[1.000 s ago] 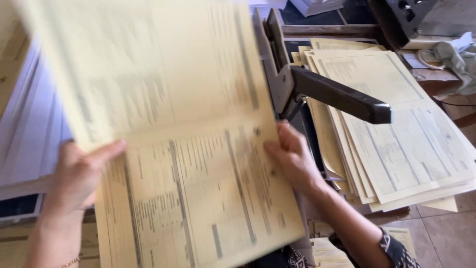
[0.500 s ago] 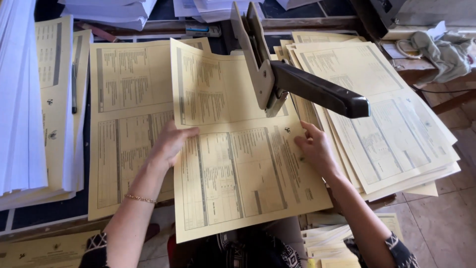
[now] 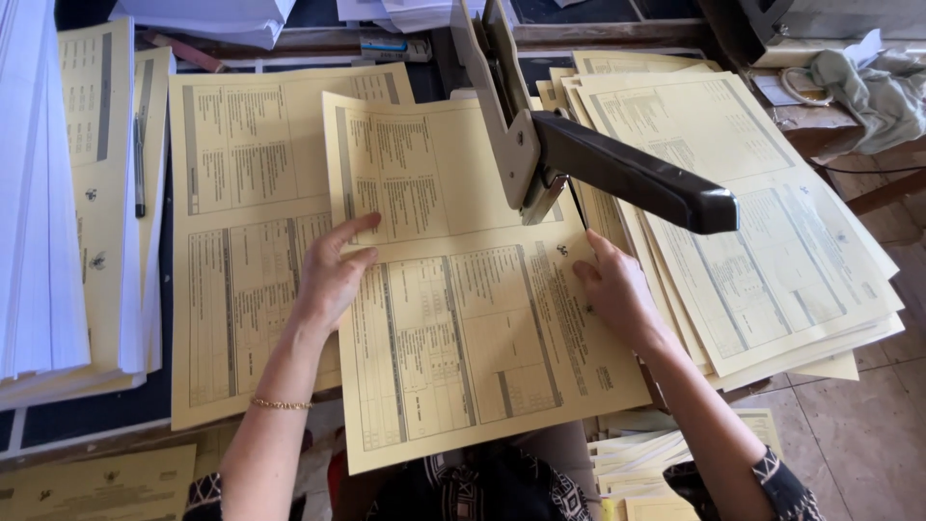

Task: Sorting, aligning, and stapling sets of printed documents using a manual heavy-duty stapler.

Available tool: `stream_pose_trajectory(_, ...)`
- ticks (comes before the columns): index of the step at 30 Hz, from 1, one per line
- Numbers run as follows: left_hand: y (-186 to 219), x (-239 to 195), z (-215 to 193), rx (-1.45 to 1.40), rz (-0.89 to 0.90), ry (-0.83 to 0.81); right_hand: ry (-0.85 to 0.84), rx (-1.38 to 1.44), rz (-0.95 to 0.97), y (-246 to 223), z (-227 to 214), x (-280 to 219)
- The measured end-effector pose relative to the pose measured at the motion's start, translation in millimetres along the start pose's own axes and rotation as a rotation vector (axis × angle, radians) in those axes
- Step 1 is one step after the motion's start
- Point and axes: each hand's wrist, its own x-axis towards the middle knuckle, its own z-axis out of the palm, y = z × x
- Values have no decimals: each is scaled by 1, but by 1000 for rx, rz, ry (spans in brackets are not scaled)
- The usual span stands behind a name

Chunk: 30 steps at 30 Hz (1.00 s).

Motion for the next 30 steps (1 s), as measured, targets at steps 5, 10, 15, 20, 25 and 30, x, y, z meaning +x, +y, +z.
stream_pose_trajectory(5, 13, -6, -1, -36, -80, 47, 161, -420, -192, 15, -36, 19)
stream_pose_trajectory(10, -7, 3, -6, -73, 39, -37, -98, 744, -303, -103, -169, 3)
stream_pose_trajectory(15, -14, 2, 0, -79, 72, 12, -468, 495, 92, -191, -188, -18)
stream_pose_trajectory(20, -6, 0, 0, -53, 72, 19, -440, 315, 101, -172, -141, -39)
stream_pose_trajectory(25, 7, -8, 1, -59, 66, 14, -293, 294, -57, -136, -82, -62)
stream_pose_trajectory(30, -8, 3, -3, 20, -35, 67, 174, 77, -443, -83, -18, -54)
